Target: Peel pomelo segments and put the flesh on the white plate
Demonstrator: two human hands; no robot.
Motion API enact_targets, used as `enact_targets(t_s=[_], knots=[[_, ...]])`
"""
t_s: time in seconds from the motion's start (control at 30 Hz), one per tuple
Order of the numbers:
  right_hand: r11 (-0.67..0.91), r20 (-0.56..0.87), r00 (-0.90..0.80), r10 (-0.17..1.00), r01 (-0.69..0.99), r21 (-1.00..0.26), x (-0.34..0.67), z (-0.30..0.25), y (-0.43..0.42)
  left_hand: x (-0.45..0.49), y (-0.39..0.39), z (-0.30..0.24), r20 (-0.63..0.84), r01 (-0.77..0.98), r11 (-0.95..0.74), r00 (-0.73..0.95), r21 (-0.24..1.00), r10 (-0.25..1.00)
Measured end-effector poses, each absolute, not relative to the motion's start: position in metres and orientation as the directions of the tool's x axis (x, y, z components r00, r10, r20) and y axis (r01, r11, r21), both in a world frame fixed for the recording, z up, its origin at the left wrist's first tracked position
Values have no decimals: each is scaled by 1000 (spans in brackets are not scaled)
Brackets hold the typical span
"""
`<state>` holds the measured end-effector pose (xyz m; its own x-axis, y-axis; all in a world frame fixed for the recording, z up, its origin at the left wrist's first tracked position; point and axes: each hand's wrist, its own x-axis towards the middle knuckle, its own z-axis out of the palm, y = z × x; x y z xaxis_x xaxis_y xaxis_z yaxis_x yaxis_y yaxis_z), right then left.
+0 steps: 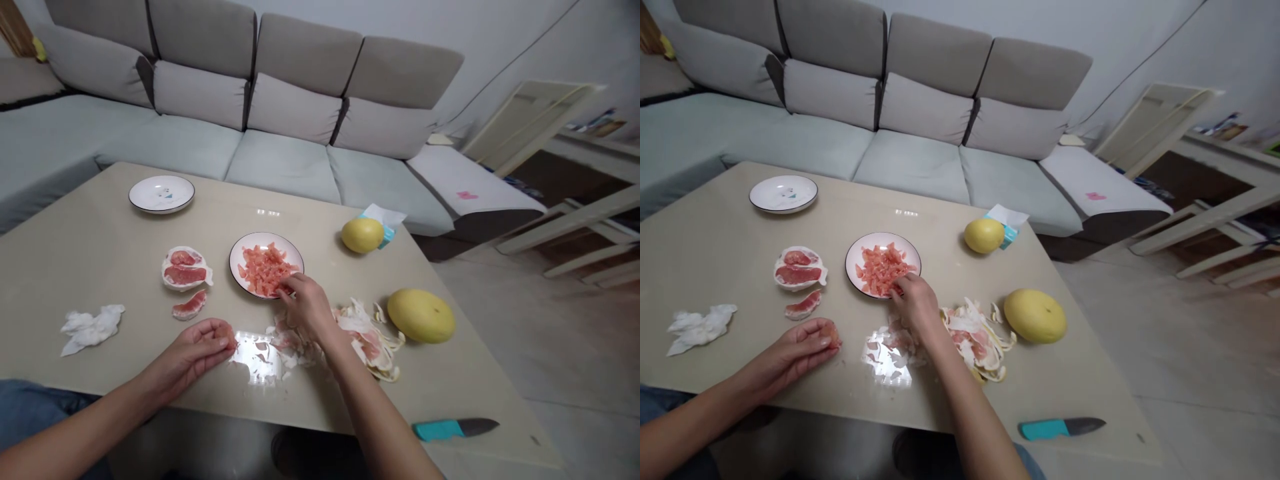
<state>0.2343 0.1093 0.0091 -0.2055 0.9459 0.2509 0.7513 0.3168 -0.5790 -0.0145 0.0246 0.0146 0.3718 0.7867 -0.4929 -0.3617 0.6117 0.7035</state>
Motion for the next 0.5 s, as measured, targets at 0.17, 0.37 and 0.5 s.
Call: enact_targets(t_s=[0.17,0.37,0.5], knots=[[237,275,-87,958,778,-581,243,20,143,-17,27,16,-473,-364,599,380,713,795],[113,228,23,973,820,-562,255,15,203,-21,31,18,-481,-379,602,370,703,795],[104,251,49,967,821,-561,256,22,201,-23,34,14,-472,-409,589,357,697,806]])
